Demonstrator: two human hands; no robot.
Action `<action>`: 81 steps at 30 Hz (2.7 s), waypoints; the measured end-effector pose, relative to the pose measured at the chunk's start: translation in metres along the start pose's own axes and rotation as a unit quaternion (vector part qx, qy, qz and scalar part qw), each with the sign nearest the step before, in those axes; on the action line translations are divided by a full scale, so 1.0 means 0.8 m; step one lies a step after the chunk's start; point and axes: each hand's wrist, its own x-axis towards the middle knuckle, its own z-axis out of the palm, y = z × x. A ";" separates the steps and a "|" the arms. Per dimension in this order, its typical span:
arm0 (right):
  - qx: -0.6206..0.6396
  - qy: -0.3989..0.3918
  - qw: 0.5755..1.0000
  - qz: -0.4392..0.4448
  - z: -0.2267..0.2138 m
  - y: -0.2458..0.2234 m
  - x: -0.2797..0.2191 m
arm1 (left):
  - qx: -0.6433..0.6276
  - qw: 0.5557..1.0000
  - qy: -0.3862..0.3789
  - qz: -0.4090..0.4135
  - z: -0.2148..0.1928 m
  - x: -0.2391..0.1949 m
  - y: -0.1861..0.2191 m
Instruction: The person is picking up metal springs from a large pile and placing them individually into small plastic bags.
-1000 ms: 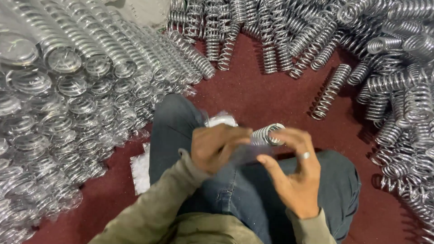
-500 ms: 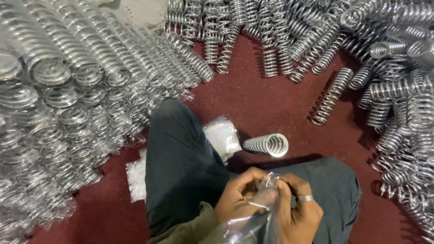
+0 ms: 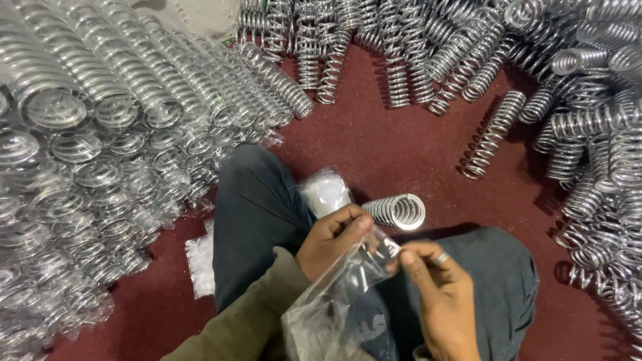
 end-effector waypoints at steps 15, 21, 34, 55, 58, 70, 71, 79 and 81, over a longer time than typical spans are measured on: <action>-0.131 -0.029 0.989 -0.062 -0.039 0.090 0.164 | 0.244 0.956 0.122 -0.112 -0.055 0.132 -0.141; -0.239 -0.021 0.970 -0.024 -0.074 0.213 0.191 | 0.357 0.905 0.145 -0.181 -0.095 0.150 -0.229; -0.223 0.147 0.963 -0.016 -0.119 0.373 0.206 | 0.443 0.890 0.077 0.068 -0.027 0.075 -0.128; -0.448 0.008 0.827 -0.339 0.002 -0.024 0.049 | 0.454 0.863 0.006 0.221 -0.008 0.007 -0.061; -0.457 -0.017 0.793 -0.403 0.010 -0.030 0.043 | 0.482 0.823 0.037 0.297 -0.002 0.049 -0.059; -0.477 0.044 0.872 -0.105 -0.021 -0.025 0.030 | 0.342 0.887 0.055 0.307 0.084 0.015 -0.096; -0.491 -0.014 0.869 0.058 -0.022 -0.028 0.037 | 0.361 0.888 0.055 0.281 0.085 0.009 -0.102; -0.381 0.008 0.925 0.008 -0.031 0.013 0.028 | 0.053 0.978 0.116 -0.166 0.053 -0.040 -0.046; -0.322 0.041 0.945 -0.029 0.002 0.007 0.008 | -0.110 0.943 0.121 -0.289 0.037 -0.036 -0.020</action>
